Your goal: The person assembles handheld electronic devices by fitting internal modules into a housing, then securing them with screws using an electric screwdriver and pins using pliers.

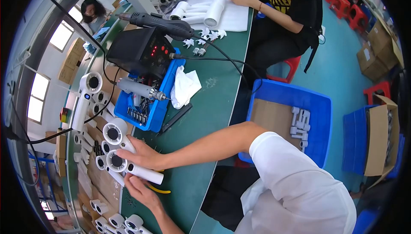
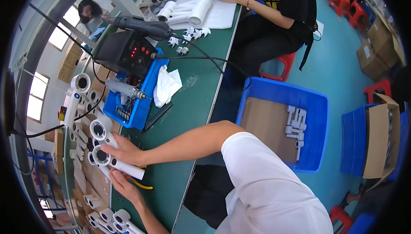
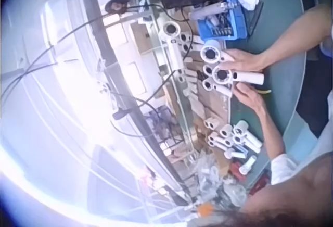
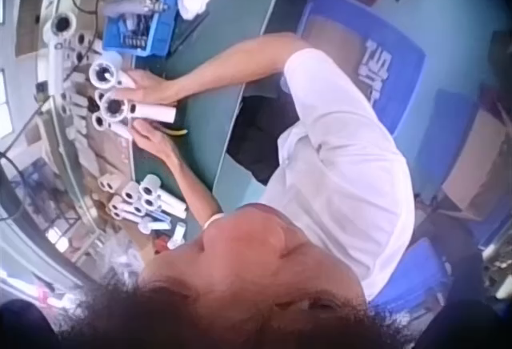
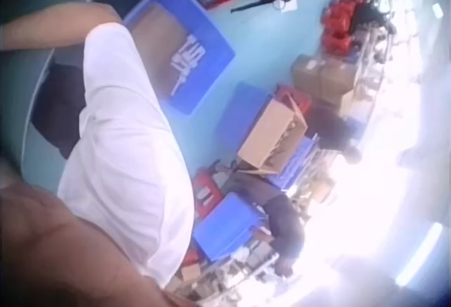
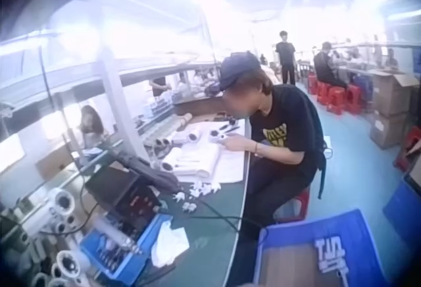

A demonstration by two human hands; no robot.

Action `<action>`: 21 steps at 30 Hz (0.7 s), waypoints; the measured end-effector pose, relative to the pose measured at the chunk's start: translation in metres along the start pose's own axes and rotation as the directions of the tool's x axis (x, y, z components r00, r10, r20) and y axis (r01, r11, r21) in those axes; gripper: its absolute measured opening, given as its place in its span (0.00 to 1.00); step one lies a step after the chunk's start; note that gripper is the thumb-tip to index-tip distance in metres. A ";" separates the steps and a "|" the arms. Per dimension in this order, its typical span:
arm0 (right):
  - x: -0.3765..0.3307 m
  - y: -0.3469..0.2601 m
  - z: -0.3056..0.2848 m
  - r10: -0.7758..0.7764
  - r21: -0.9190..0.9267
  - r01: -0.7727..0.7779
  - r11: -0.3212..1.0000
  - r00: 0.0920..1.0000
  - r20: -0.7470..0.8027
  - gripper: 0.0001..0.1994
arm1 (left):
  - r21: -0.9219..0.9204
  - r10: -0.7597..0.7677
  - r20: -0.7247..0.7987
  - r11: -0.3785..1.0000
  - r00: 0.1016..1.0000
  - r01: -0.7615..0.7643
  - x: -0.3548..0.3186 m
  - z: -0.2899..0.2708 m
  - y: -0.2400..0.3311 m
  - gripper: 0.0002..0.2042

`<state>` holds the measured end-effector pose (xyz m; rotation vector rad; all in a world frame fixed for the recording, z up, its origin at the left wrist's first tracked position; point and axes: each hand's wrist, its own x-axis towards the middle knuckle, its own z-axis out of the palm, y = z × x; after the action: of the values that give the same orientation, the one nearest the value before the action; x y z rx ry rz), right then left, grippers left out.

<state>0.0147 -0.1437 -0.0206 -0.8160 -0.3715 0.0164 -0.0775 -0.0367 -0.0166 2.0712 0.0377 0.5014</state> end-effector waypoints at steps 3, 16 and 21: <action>-0.009 -0.010 -0.001 -0.028 -0.146 0.035 0.989 0.998 0.051 0.25 | -0.094 -0.050 -0.057 0.995 0.997 0.045 -0.009 0.024 0.002 0.19; 0.008 -0.014 -0.012 0.480 0.198 -0.529 0.825 0.841 0.249 0.27 | -0.304 -0.257 -0.225 0.935 0.940 0.183 0.011 -0.019 -0.003 0.13; -0.003 -0.008 0.001 0.553 0.108 -0.625 0.773 0.748 0.366 0.26 | -0.215 -0.305 -0.307 0.945 0.901 0.247 0.012 -0.038 0.003 0.13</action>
<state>0.0103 -0.1486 -0.0156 -0.6756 -0.3870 0.7925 -0.0808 -0.0044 0.0066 1.7542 0.4716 0.6519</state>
